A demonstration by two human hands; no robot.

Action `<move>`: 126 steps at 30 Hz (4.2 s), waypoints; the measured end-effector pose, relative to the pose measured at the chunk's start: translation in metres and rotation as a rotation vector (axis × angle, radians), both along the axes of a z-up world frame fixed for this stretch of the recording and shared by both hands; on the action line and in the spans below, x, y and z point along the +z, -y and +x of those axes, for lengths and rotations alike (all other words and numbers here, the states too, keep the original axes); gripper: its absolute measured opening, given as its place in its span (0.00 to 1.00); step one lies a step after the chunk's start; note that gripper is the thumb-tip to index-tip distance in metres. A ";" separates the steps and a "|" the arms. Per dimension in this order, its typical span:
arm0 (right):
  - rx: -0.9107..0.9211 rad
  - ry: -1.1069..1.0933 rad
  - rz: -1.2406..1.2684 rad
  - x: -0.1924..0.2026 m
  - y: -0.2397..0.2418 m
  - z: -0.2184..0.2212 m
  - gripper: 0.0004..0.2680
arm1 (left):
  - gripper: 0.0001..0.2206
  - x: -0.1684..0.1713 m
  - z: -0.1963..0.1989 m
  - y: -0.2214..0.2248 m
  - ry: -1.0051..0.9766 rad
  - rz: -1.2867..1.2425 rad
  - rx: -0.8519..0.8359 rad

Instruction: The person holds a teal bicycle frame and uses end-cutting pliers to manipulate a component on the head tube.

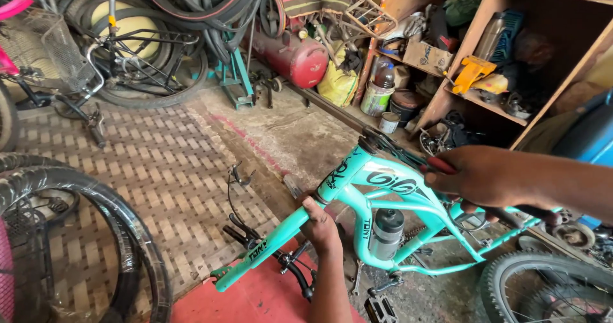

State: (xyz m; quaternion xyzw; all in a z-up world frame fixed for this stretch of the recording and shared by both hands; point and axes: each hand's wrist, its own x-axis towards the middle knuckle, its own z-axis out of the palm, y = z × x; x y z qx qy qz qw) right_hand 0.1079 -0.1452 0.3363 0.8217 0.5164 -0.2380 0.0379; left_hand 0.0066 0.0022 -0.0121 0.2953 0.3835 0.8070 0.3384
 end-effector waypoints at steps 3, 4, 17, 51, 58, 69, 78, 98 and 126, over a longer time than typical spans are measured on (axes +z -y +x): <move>0.021 0.023 -0.020 0.004 -0.003 -0.004 0.14 | 0.29 0.004 -0.002 -0.001 -0.003 0.093 0.036; -0.010 0.033 -0.026 0.005 -0.005 -0.006 0.14 | 0.28 0.004 -0.001 0.000 -0.003 0.075 0.045; 0.000 0.175 0.000 -0.020 0.005 0.001 0.13 | 0.28 0.018 -0.005 -0.002 0.286 -0.111 -0.059; 0.362 0.043 0.504 -0.079 0.002 0.125 0.17 | 0.38 0.083 -0.034 0.022 0.313 -0.640 -0.351; -0.283 -1.359 0.393 -0.096 0.042 0.063 0.17 | 0.46 0.079 -0.047 0.030 -0.035 -0.810 -0.432; 0.156 -2.544 0.457 -0.132 0.068 -0.045 0.16 | 0.40 0.038 -0.050 0.049 0.490 -0.489 -0.795; -0.056 -2.760 0.538 -0.141 0.066 -0.070 0.16 | 0.32 -0.032 -0.023 0.023 1.086 0.252 -1.199; -0.094 -2.821 0.547 -0.123 0.046 -0.086 0.17 | 0.26 0.043 -0.023 0.058 0.839 0.235 -0.906; -0.199 -2.764 0.622 -0.116 0.047 -0.086 0.11 | 0.17 0.086 0.004 0.102 0.975 0.826 -0.920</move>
